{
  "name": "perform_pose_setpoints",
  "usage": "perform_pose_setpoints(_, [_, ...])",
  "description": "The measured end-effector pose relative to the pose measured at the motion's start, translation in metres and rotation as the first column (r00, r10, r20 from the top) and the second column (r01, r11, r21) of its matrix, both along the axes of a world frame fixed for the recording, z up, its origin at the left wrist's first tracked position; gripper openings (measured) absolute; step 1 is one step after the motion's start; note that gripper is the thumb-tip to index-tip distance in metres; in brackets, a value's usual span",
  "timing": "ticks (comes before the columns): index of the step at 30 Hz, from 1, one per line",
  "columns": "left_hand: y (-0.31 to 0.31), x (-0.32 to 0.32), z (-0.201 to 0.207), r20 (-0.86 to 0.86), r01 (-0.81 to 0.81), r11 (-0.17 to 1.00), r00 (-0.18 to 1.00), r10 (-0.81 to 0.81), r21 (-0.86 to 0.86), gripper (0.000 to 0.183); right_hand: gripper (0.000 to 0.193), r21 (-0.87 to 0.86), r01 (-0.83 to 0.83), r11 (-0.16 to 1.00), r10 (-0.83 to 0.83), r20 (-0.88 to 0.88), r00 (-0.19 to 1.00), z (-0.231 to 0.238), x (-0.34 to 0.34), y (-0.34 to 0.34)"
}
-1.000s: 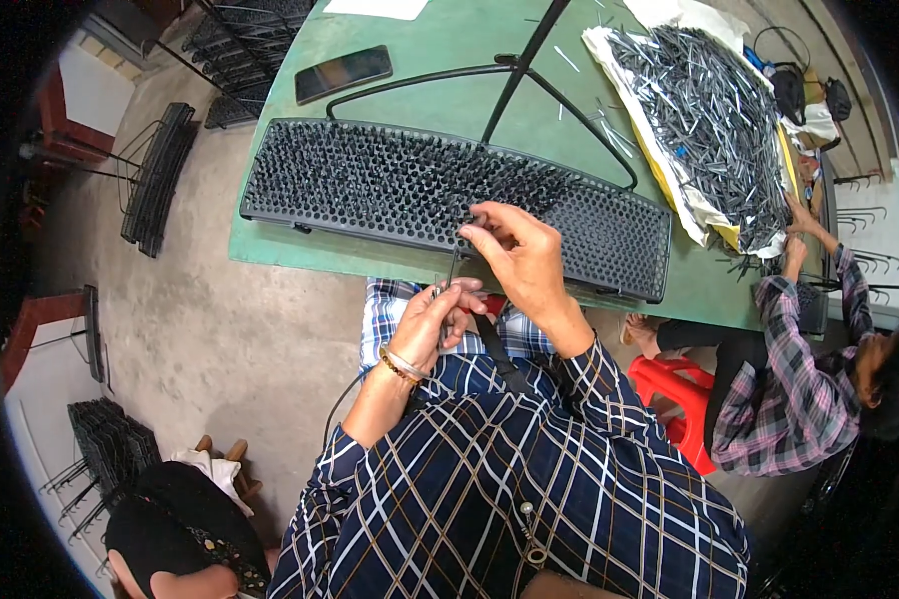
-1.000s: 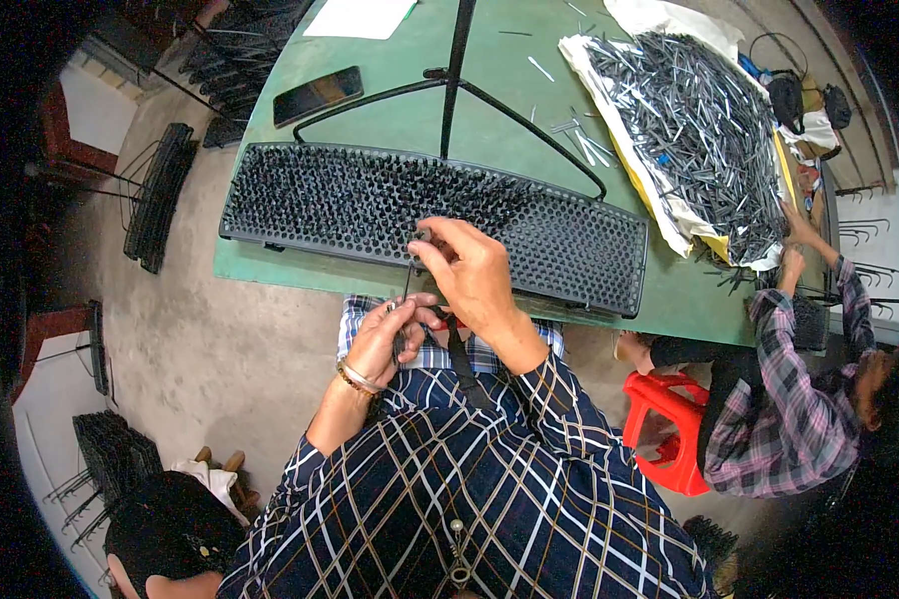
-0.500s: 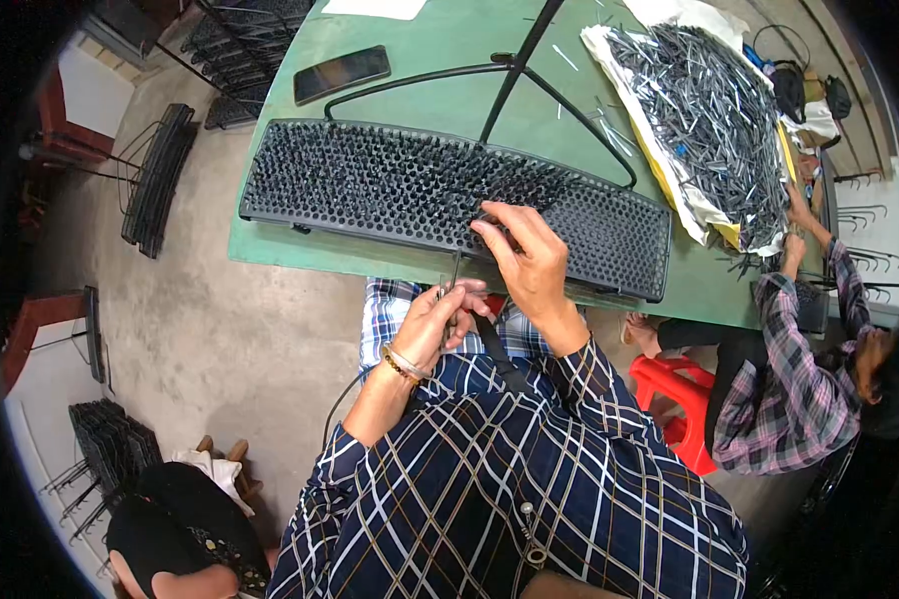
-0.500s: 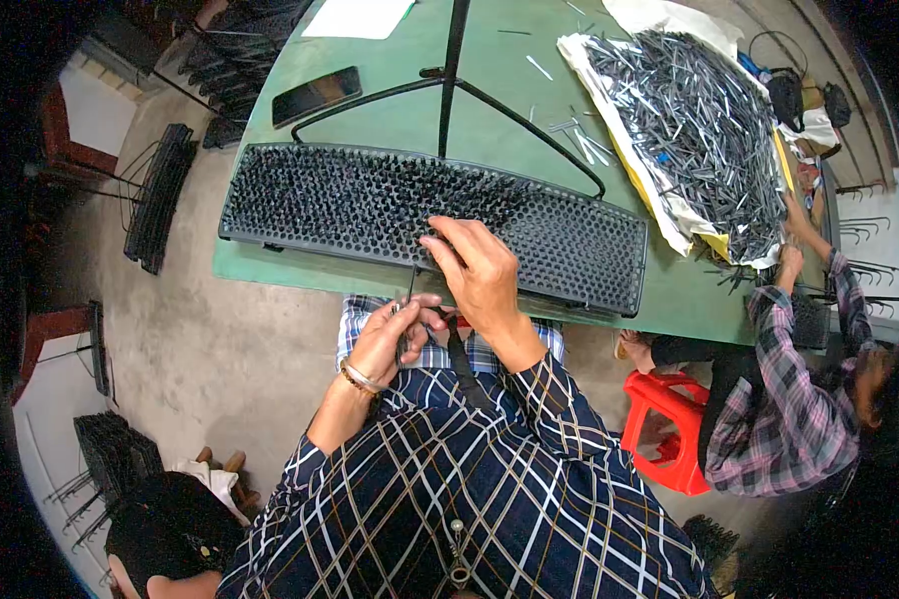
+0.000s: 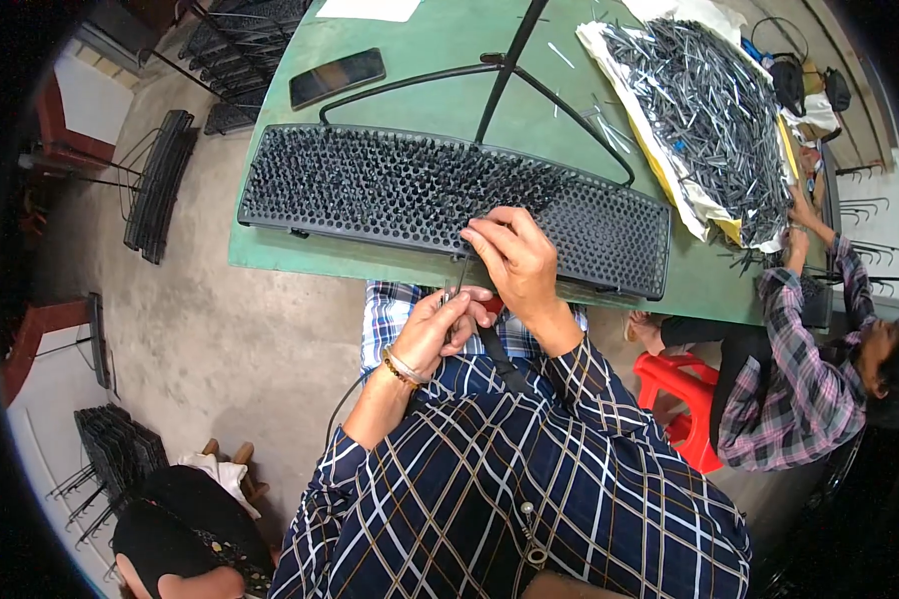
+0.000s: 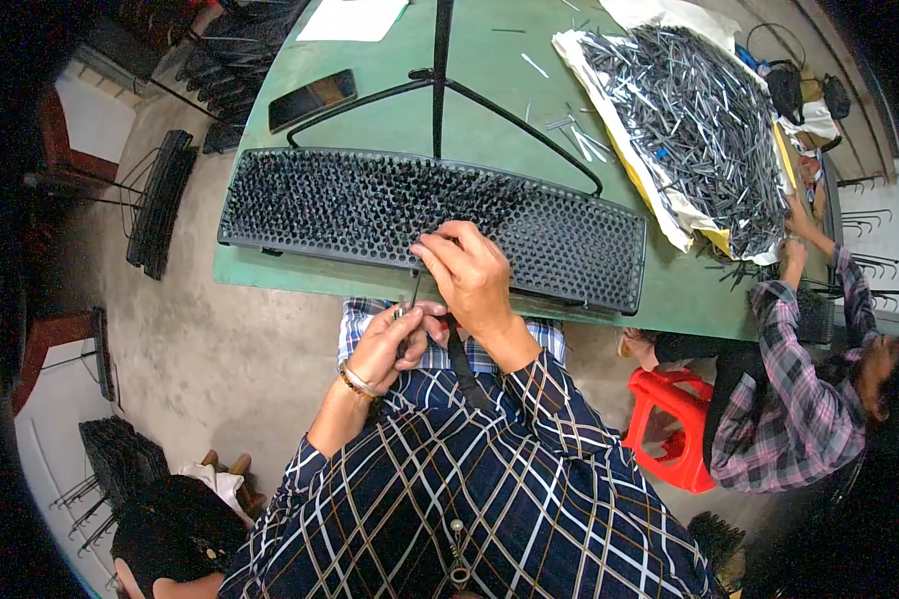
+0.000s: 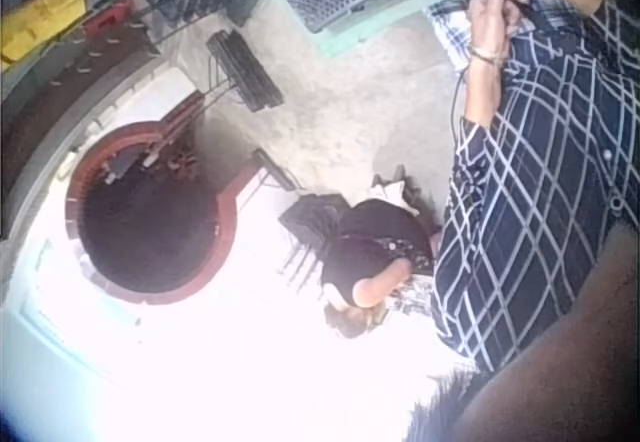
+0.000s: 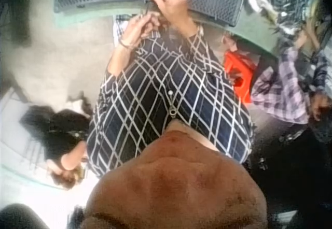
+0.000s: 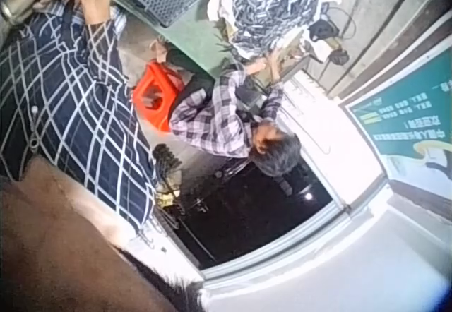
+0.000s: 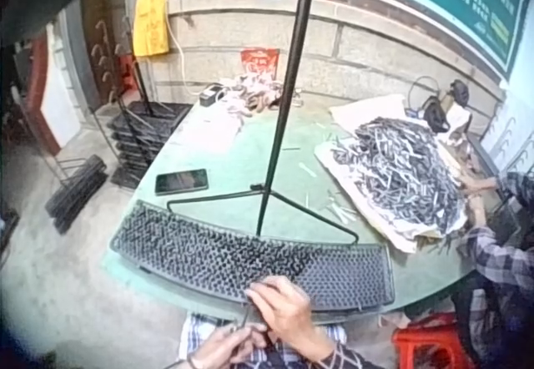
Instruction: Inserting small metal rods into a black plastic grid template.
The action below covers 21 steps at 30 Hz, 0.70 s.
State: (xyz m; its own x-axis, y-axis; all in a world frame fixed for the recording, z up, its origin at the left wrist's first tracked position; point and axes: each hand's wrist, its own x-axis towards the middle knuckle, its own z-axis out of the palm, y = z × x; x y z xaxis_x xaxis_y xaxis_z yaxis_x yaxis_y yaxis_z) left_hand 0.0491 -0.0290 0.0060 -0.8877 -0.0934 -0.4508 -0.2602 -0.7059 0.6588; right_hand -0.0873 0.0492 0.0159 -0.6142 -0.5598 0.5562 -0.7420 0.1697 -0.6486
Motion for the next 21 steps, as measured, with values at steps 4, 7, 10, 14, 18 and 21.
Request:
perform_pose_setpoints(4, [0.001,-0.001,0.001,-0.008,0.006,1.0,1.0,-0.006,0.001,0.028,0.012,0.019,-0.01,1.0,0.01,-0.011,1.0,-0.002,-0.002,0.002])
perform_pose_setpoints(7, [0.001,0.0,0.003,-0.011,0.014,1.0,1.0,-0.014,0.002,0.029,0.013,0.039,-0.082,0.996,0.082,0.008,0.997,0.009,-0.005,0.004])
perform_pose_setpoints(10, [0.001,-0.003,0.01,-0.029,0.028,1.0,0.999,-0.028,0.006,0.028,0.019,-0.031,-0.076,0.997,0.081,0.203,0.976,0.021,-0.001,0.015])
perform_pose_setpoints(14, [0.005,-0.004,0.013,-0.092,0.085,0.996,0.992,-0.083,0.014,0.027,0.02,-0.046,-0.279,0.959,0.21,0.777,0.594,0.025,0.005,0.031])
perform_pose_setpoints(18, [0.008,-0.007,0.007,-0.101,0.106,0.994,0.99,-0.102,0.033,0.03,0.016,-0.082,-0.205,0.975,0.187,0.804,0.564,0.018,0.003,0.037])
perform_pose_setpoints(21, [0.01,-0.008,0.008,-0.011,0.057,0.998,0.998,-0.057,0.034,0.027,0.015,-0.096,-0.041,0.995,0.095,0.673,0.733,0.018,-0.001,0.036])
